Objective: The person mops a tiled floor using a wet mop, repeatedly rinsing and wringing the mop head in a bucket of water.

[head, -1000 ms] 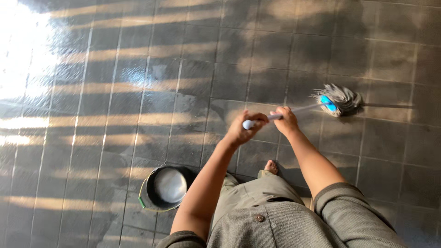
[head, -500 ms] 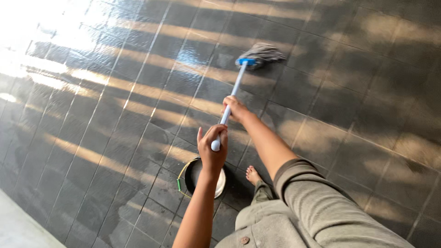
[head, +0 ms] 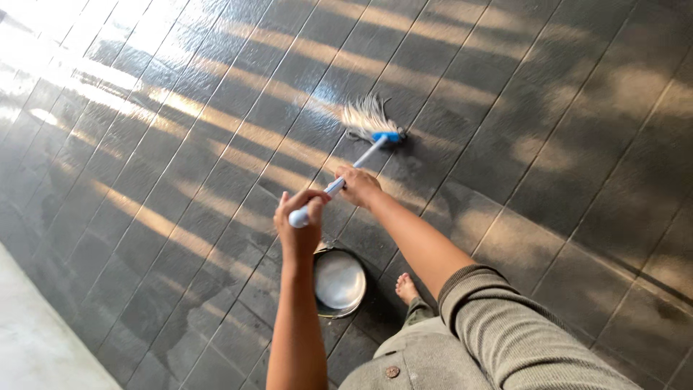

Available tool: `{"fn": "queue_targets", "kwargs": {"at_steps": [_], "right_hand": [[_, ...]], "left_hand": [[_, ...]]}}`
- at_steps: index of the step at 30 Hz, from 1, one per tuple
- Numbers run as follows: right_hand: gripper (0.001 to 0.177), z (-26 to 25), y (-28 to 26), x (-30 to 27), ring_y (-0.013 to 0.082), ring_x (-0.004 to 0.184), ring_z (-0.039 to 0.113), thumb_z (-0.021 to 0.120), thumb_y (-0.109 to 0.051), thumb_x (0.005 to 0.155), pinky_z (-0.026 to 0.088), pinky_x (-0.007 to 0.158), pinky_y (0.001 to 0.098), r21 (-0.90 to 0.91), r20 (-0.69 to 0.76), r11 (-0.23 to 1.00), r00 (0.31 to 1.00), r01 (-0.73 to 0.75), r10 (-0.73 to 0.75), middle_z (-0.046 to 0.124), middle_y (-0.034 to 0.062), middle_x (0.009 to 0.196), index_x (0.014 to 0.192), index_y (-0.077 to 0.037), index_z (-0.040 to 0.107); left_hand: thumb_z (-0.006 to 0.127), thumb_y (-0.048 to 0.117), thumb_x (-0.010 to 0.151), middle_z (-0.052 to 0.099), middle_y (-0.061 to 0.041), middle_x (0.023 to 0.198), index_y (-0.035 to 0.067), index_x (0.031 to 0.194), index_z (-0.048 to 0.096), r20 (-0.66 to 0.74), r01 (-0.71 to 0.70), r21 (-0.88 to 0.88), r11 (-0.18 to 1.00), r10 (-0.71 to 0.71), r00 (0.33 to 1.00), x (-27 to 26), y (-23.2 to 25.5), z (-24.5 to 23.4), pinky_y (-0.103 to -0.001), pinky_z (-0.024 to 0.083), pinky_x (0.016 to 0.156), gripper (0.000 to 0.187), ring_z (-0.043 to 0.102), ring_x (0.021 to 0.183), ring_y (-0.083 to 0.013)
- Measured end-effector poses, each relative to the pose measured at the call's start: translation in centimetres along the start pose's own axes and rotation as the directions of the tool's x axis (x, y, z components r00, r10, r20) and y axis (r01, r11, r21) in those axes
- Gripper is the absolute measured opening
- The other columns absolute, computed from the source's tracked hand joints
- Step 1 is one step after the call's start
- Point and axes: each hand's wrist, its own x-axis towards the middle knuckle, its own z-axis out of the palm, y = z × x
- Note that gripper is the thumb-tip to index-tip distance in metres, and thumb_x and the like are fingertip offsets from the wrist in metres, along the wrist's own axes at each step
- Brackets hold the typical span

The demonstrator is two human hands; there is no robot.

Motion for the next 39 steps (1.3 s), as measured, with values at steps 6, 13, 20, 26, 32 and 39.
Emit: {"fn": "queue_targets", "kwargs": {"at_steps": [6,13,20,26,32,39], "right_hand": [[0.025,-4.8,0.9,-5.9,0.0386,0.104,0.067,0.073,-0.03,0.089,0.052,0.086,0.0505,0.002,0.01,0.986,0.986,-0.169,0.169,0.068,0.0124,0.109,0.101,-0.012,0.061],[0.032,-13.2,4.5,-12.4,0.0335,0.095,0.068,0.072,-0.043,0.092,0.052,0.078,0.0476,-0.099,0.067,0.977,0.978,-0.189,0.196,0.07,0.0103,0.101,0.1,-0.014,0.064],[0.041,-22.0,-4.8,-15.1,0.0188,0.062,0.064,0.058,-0.055,0.1,0.054,0.055,0.0384,-0.119,0.098,0.992,0.994,0.052,-0.04,0.066,0.004,0.079,0.101,-0.015,0.065],[0.053,-24.6,-15.7,-17.3,0.0257,0.072,0.072,0.068,-0.055,0.096,0.057,0.07,0.0419,-0.15,0.009,0.874,0.885,0.462,-0.466,0.072,0.0103,0.076,0.112,-0.005,0.063],[0.059,-20.2,-11.8,-16.5,0.0255,0.112,0.074,0.065,-0.024,0.101,0.059,0.099,0.0379,0.684,0.102,0.637,0.819,0.354,-0.565,0.055,0.0167,0.152,0.152,-0.005,0.042],[0.079,-6.2,-10.3,-19.7,0.0292,0.116,0.064,0.067,-0.022,0.088,0.058,0.095,0.0362,0.401,0.465,0.916,0.865,-0.014,-0.191,0.029,0.0138,0.162,0.155,-0.014,0.027]], "left_hand": [[0.055,0.021,0.081,0.076,-0.004,0.075,0.009,0.081,0.08,0.141,0.179,-0.136,0.974,-0.16,0.977,1.2,3.1,0.9,-0.03,0.052,0.068,0.027,0.068,0.068,-0.0141],[0.073,0.024,0.093,0.072,-0.013,0.095,0.003,0.113,0.074,0.234,0.194,-0.256,0.947,-0.134,0.963,-1.4,6.1,8.2,-0.032,0.052,0.076,0.029,0.063,0.087,-0.0171],[0.076,0.017,0.085,0.045,-0.019,0.151,0.004,0.16,0.028,0.106,0.185,-0.66,0.728,-0.153,0.982,-9.5,-0.2,21.1,-0.039,0.045,0.111,0.09,0.048,0.136,-0.0288],[0.073,0.026,0.097,0.046,-0.01,0.156,0.007,0.157,0.037,0.086,0.184,-0.803,0.568,-0.194,0.977,-10.2,-2.9,26.0,-0.034,0.037,0.116,0.073,0.042,0.144,-0.0223],[0.066,0.024,0.105,0.063,-0.003,0.101,0.006,0.128,0.06,-0.297,0.025,-0.684,0.729,-0.309,0.903,-10.3,-2.9,16.0,-0.032,0.048,0.083,0.03,0.055,0.095,-0.0146],[0.069,0.025,0.102,0.067,0.001,0.081,0.004,0.104,0.068,-0.491,-0.015,-0.432,0.902,-0.221,0.843,-12.5,3.9,-3.2,-0.028,0.047,0.062,0.021,0.058,0.071,-0.0079]]}}
